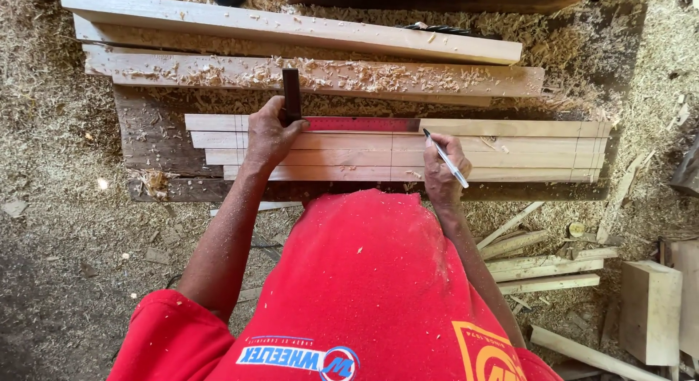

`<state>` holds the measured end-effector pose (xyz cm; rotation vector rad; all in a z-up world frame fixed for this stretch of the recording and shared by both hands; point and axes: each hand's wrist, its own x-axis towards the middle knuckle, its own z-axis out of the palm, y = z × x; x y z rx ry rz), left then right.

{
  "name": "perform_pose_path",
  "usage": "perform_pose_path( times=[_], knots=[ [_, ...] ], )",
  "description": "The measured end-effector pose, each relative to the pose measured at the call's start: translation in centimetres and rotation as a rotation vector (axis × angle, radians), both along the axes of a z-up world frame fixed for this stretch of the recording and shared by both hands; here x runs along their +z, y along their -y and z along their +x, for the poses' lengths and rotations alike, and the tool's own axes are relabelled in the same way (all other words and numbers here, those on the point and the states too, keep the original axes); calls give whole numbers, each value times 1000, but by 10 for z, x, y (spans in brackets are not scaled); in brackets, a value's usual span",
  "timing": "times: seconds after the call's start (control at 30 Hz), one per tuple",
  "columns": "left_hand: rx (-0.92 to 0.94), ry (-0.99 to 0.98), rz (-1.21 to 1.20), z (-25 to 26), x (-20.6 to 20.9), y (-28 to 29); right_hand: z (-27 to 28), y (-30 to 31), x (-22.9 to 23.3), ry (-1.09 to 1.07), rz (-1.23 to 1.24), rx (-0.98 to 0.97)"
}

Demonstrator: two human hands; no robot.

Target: The person uses a try square and a pen to mark straight measurement lines on wooden planks laid on a workbench.

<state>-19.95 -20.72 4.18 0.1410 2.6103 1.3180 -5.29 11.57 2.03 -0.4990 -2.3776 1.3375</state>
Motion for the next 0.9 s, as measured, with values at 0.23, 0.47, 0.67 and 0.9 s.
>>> perform_pose_path(
  times=[0.23,0.47,0.67,0.9],
  knots=[
    [12,-2,-18,0,-3,0,-4,2,-2,26,130,30],
    [32,63,-41,0,0,-1,-6,0,-6,-85,240,78],
    [27,69,-51,0,2,-2,-5,2,0,-83,242,59],
    [20,66,-9,-2,-4,0,-10,-1,-10,-139,251,57]
  ],
)
